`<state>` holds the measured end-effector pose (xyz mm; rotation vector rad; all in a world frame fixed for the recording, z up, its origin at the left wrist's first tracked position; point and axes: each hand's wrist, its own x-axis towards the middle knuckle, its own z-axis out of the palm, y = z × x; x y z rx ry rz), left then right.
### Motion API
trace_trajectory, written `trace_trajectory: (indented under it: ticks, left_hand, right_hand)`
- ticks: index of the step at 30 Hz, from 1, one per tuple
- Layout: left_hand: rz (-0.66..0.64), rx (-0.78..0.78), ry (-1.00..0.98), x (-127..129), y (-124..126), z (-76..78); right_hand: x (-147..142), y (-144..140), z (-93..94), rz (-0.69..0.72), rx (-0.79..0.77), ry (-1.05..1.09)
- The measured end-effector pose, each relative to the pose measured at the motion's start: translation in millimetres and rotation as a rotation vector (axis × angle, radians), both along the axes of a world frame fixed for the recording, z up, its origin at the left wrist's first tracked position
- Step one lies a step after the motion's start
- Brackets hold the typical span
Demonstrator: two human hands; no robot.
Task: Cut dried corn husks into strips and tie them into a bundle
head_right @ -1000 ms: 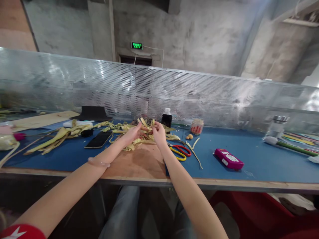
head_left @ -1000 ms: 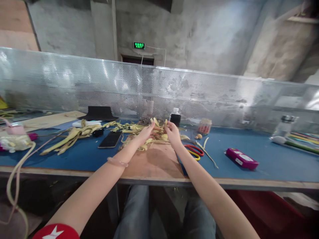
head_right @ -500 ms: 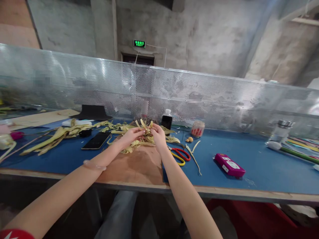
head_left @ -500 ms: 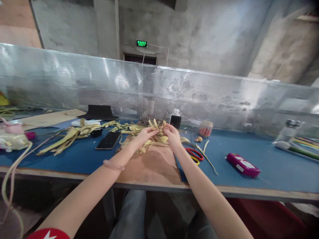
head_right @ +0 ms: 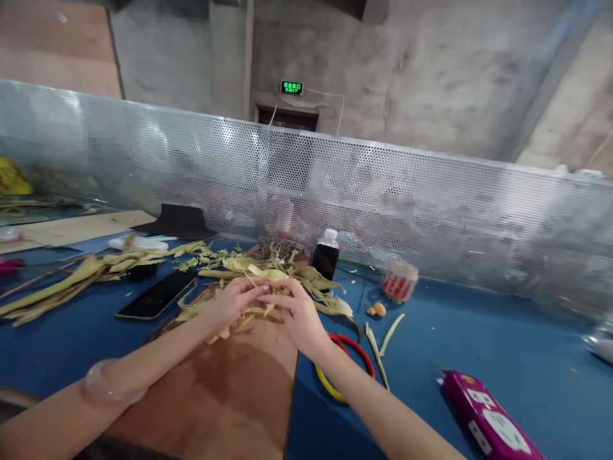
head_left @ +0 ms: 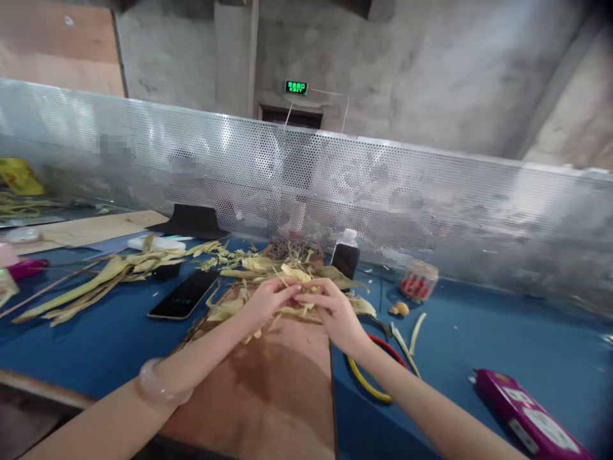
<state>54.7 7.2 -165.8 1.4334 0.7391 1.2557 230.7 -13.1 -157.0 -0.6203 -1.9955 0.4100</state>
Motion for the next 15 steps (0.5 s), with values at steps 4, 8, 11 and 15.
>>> trace_trajectory:
  ticks: [4, 8, 11, 15]
  left_hand:
    - [0.011, -0.021, 0.106, -2, -4, 2.3]
    - [-0.041, -0.069, 0.121, 0, -4, 1.3]
    - [-0.082, -0.086, 0.19, 2, -4, -0.7]
    - [-0.086, -0.071, 0.278, 5, -7, -1.9]
  right_hand:
    - [7, 3, -12.1, 0.051, 0.036, -0.039]
    - [8, 2, -20.5, 0.031, -0.049, 0.068]
    - [10, 1, -26.1, -0.026, -0.114, 0.12]
    - [16, 5, -31.6, -0.085, -0.16, 0.156]
